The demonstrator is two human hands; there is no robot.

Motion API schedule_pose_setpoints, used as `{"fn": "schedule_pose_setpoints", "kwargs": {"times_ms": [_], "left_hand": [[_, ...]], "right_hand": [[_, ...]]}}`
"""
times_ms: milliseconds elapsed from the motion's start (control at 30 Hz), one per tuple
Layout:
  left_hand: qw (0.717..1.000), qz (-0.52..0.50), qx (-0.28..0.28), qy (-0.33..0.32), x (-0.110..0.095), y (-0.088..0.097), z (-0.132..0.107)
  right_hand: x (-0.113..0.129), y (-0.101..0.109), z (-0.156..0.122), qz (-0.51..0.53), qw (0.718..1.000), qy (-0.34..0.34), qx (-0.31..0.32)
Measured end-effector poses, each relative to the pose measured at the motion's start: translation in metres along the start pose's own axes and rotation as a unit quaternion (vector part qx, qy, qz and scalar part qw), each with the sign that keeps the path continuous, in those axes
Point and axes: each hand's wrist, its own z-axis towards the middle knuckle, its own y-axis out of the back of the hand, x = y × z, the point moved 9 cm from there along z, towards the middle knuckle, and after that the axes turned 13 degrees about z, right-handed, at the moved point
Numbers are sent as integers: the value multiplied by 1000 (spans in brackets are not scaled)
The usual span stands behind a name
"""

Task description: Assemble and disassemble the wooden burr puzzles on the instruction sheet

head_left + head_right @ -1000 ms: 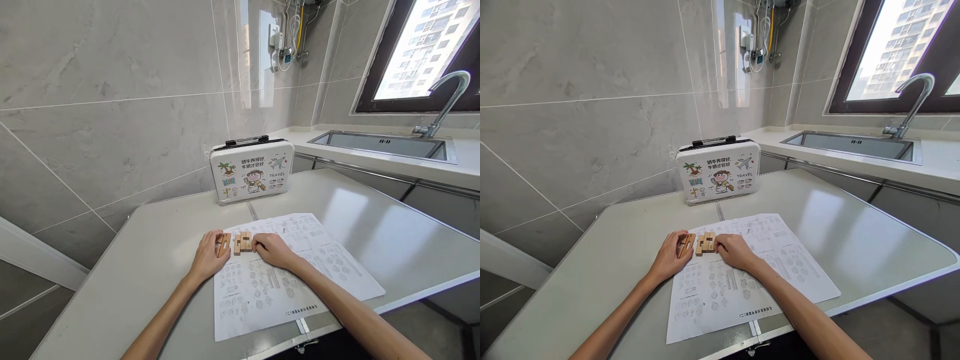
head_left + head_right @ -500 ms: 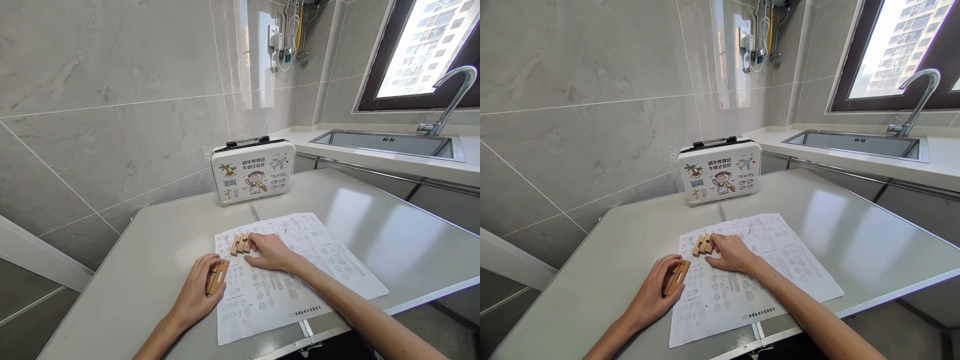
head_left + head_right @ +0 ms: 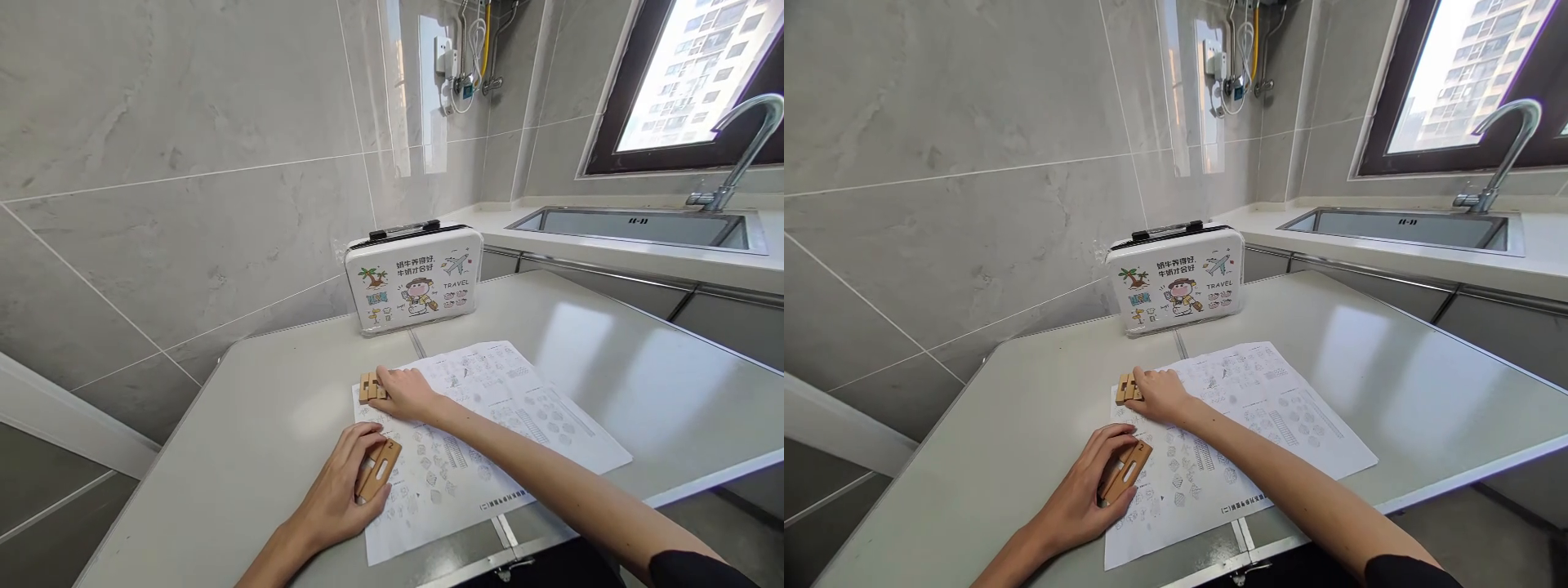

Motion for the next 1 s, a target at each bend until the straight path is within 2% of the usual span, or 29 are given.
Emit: {"fn": "schedule_pose_setpoints", "kwargs": {"times_ms": [133, 267, 367, 467, 567, 833, 1000], "left_hand": [[999, -21, 5, -25, -8, -7, 18], [998, -38, 4, -57, -16, -14, 35], [997, -42, -5, -60, -15, -16, 41], [998, -44, -12, -47, -11, -18, 43], [998, -48, -13, -24, -7, -19, 43], [998, -66, -2, -14, -12, -22, 47], [997, -20, -74, -22, -9, -1, 48]], "right_hand": [[-9, 5, -11, 145, 989, -3, 4], [-27, 22, -55, 265, 964, 4, -24], [-44, 27, -96, 364, 930, -32, -44], [-46, 15, -128, 486, 870, -75, -8], [-42, 10, -145, 518, 849, -100, -18], [-36, 5, -158, 487, 866, -98, -63], [-36, 7, -163, 384, 909, -115, -118]]}}
